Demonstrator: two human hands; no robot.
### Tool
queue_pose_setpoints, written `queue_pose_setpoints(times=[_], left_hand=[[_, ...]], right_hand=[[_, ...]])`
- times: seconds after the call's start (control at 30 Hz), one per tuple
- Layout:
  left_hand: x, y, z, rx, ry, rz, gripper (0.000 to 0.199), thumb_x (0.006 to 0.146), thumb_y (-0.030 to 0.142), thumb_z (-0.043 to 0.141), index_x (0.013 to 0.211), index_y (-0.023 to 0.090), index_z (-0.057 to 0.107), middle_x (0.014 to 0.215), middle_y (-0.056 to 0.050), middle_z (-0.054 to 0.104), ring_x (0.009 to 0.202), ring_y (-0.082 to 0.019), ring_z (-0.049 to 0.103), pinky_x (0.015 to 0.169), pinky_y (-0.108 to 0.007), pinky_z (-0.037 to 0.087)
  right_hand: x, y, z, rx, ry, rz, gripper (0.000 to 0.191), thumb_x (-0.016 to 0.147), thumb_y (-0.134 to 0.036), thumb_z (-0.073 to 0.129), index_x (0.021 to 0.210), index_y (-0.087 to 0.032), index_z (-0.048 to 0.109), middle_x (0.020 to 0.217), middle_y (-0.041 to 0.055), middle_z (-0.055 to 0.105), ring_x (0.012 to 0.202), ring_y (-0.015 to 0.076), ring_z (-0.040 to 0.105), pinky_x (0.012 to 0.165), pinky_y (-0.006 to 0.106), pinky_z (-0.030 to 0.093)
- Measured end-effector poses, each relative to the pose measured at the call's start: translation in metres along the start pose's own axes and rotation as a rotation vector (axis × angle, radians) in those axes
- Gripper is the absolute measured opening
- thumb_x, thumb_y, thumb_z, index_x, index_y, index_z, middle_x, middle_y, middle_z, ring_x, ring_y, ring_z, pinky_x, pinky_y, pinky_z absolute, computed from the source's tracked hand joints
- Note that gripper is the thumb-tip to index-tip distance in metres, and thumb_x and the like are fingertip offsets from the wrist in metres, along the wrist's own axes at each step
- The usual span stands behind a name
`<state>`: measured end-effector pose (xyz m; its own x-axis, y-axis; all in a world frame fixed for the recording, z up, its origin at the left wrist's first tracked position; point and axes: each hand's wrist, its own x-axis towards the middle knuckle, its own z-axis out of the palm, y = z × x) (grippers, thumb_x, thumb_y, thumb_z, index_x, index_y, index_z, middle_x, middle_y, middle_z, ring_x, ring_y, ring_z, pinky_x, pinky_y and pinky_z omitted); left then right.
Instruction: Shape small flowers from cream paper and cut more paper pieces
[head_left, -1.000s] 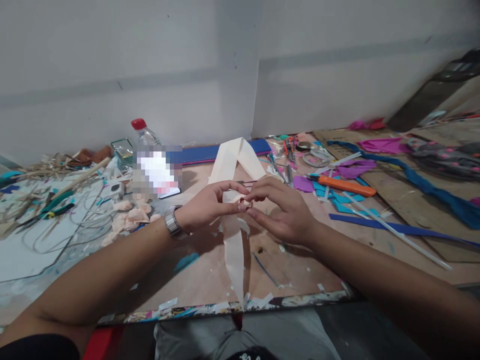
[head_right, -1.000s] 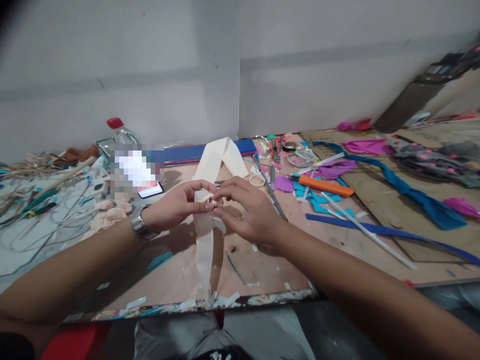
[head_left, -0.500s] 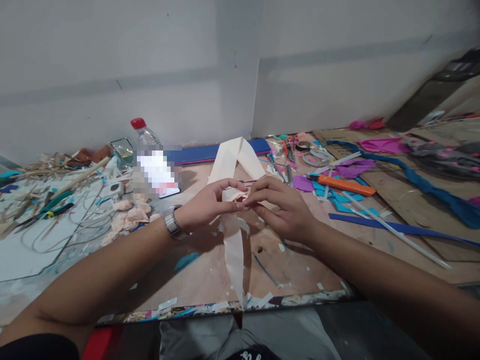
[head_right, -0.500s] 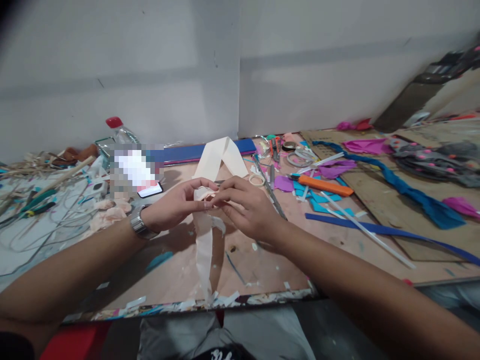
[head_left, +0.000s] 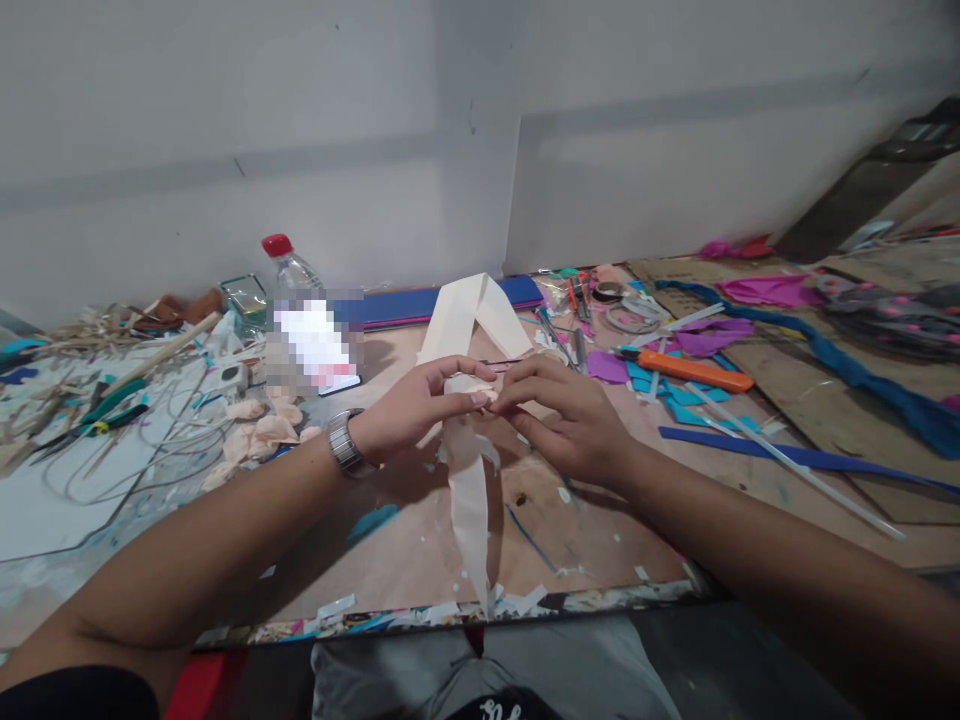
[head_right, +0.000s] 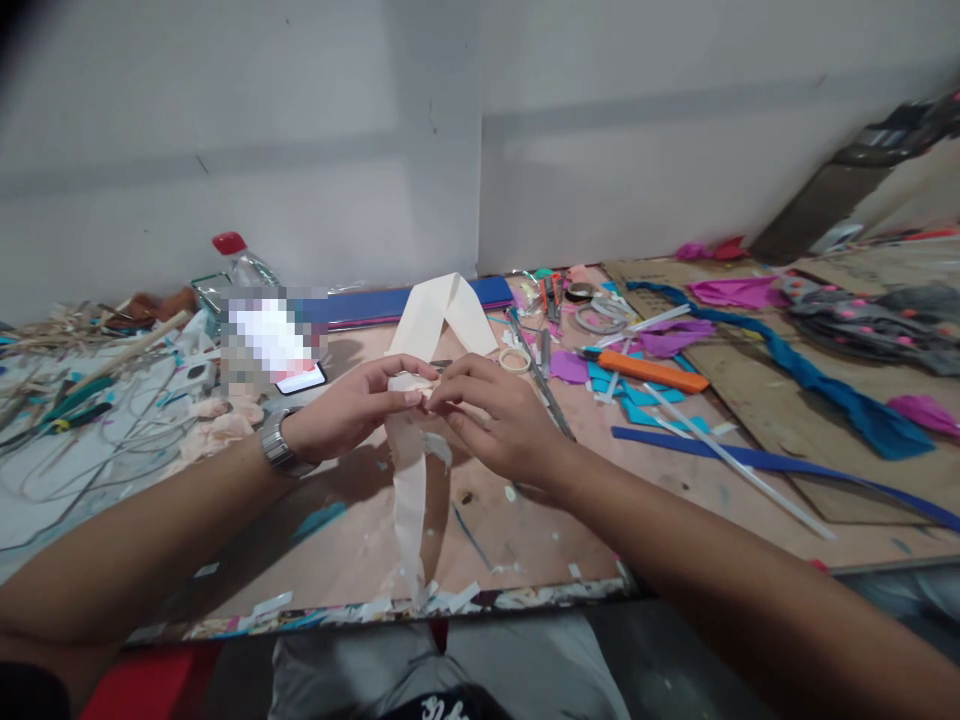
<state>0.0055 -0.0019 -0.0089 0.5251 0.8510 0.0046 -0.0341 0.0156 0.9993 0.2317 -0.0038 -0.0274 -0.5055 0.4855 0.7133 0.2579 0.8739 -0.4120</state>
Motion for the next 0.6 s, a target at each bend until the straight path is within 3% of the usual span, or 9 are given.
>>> queue_pose_setpoints(times=[0.17,0.37,0.6], left_hand=[[-0.0004,0.001,0.0001,0.099,0.026,0.019,0.037,0.084,0.034,0.081,0.114,0.017,0.068,0.108,-0.008,0.074,0.096,-0.019,0.068,0.09,-0.034,0.052],[-0.0012,0.0006,-0.0003,0.121,0.009,0.044,0.035,0.087,0.036,0.079,0.114,0.017,0.067,0.106,-0.008,0.075,0.098,-0.02,0.07,0.094,-0.037,0.053],[-0.0023,-0.0018,-0.0016,0.327,0.048,0.097,0.034,0.089,0.041,0.078,0.113,0.018,0.069,0.11,-0.008,0.075,0.091,-0.019,0.069,0.083,-0.032,0.053]], right_hand=[[-0.0011,0.0015,-0.0003,-0.024,0.012,-0.018,0.018,0.095,-0.011,0.063,0.1,-0.026,0.072,0.102,0.0052,0.067,0.096,0.0203,0.07,0.081,0.036,0.059],[0.001,0.0002,0.0004,0.004,0.0,0.008,0.019,0.096,-0.015,0.066,0.111,-0.026,0.07,0.1,0.0053,0.07,0.1,0.021,0.069,0.087,0.037,0.058],[-0.0003,0.0008,0.0007,-0.011,-0.079,-0.017,0.026,0.1,-0.017,0.06,0.122,-0.025,0.071,0.109,0.0086,0.066,0.104,0.0215,0.067,0.089,0.039,0.058]])
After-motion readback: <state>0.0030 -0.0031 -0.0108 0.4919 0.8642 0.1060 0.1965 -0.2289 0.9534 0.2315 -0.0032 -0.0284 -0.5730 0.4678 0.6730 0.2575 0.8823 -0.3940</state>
